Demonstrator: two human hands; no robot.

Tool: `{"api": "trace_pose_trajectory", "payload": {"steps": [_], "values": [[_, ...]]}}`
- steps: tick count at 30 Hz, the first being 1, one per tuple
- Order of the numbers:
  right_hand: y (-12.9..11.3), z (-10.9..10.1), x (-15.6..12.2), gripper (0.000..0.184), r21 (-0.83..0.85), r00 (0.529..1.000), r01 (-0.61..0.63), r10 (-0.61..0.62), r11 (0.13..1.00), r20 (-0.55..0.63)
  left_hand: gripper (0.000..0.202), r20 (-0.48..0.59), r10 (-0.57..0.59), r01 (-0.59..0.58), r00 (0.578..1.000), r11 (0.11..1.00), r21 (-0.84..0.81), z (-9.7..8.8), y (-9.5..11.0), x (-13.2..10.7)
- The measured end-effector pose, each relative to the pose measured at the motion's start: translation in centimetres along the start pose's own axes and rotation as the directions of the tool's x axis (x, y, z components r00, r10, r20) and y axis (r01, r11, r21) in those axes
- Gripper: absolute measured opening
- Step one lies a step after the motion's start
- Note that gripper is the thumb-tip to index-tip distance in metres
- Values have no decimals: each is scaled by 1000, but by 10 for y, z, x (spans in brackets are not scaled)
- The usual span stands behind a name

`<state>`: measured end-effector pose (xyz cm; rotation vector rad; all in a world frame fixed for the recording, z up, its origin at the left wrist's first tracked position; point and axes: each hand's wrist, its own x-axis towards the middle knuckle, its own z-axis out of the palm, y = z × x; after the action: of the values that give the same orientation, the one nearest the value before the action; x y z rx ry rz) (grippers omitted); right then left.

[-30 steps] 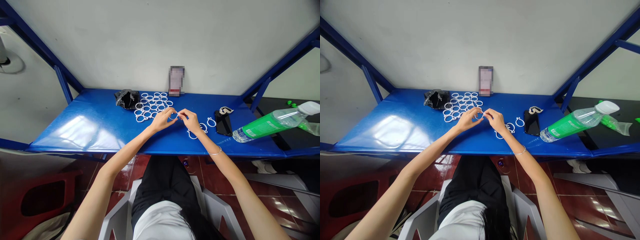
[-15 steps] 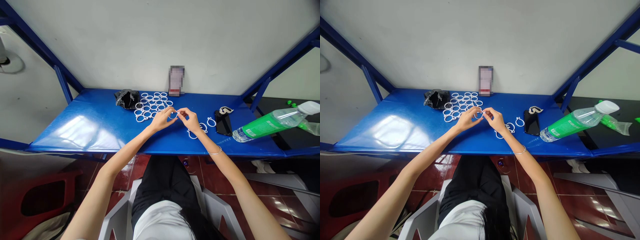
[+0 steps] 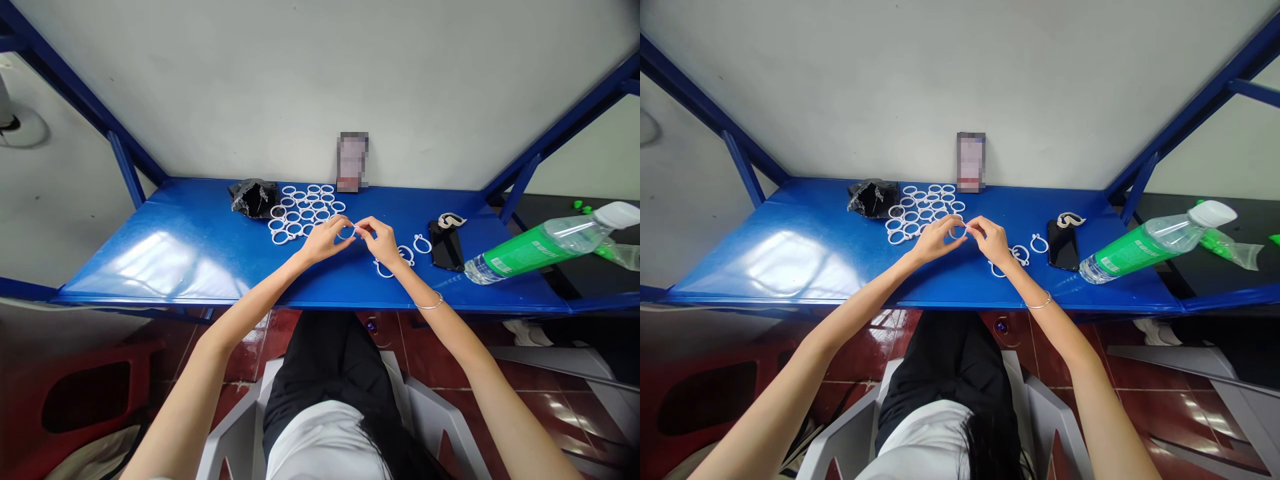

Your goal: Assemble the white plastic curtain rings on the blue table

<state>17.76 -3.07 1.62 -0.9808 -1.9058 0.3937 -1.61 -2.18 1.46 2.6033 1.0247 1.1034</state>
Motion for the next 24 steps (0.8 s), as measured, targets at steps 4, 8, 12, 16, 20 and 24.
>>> {"api": "trace_pose_trajectory", "payload": {"steps": [4,8,12,16,20,24], "values": [[-2,0,1,24,25,1000,-6,6,1000,-2,22,-4,0,1,1000,1000,12,0,-2,0],[-1,0,2,27,21,1000,-19,19,1000,-1,19,-34,29,-29,999,1000,8,0,-2,0],[-1,-1,1,27,21,1000,-20,20,1000,3,18,-39,29,-28,999,1000,13,-1,-1,1],[-1,-1,1,23,29,1000,-11,11,1000,1,19,-36,20,-20,999,1000,19,0,-1,0],[-1,-1,1,23,20,1000,-5,5,1000,-7,19,-36,26,-26,999,999,25,0,-1,0],[-1,-1,1,23,-1,1000,-5,5,1000,-11,19,-36,31,-30,999,999,21,-1,1,0]]}}
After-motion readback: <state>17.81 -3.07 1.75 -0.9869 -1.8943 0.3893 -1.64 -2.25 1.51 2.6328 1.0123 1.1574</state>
